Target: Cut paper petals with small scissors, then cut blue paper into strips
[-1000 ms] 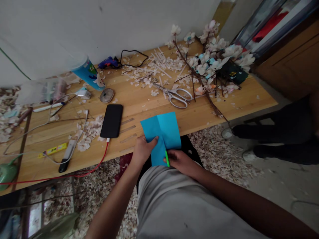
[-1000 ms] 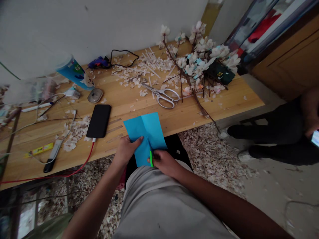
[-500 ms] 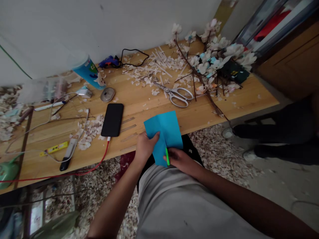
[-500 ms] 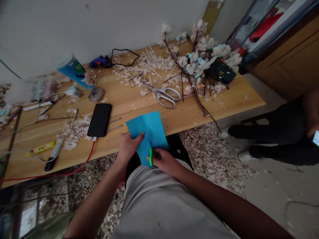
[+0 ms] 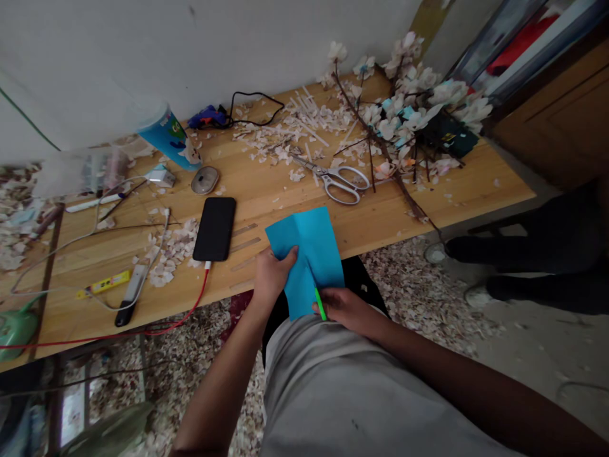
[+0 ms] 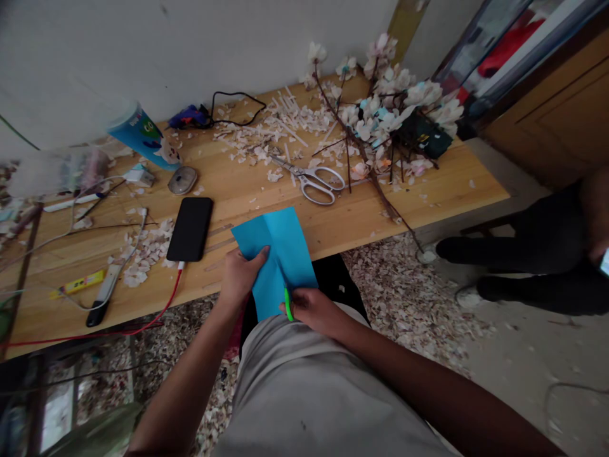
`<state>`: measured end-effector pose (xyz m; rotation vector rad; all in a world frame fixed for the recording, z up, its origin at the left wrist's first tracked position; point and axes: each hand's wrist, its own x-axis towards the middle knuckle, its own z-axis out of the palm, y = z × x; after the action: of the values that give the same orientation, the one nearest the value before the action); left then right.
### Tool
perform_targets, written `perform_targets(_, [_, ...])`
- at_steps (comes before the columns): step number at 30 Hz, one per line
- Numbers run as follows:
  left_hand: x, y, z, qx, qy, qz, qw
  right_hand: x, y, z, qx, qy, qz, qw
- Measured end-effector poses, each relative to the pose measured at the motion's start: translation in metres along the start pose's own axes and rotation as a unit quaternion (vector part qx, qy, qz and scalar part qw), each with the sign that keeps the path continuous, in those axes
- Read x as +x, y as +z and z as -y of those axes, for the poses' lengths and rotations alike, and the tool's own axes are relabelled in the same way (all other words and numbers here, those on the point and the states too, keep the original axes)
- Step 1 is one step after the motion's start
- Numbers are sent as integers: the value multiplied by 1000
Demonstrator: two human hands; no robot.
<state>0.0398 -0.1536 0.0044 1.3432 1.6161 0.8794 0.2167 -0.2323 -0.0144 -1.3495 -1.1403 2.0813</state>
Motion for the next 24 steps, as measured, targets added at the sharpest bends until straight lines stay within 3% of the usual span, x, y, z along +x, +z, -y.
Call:
perform_targets(10, [8,3,7,-18,-17,6,1000,-2,1,6,-28,9,-16,999])
perform_targets(18, [9,-1,4,-26,-39,24,999,-3,0,7,-46,21,-18,999])
perform_targets(24, [6,-2,-2,-17,-30,37,999,-1,1,8,-26,-5,-22,999])
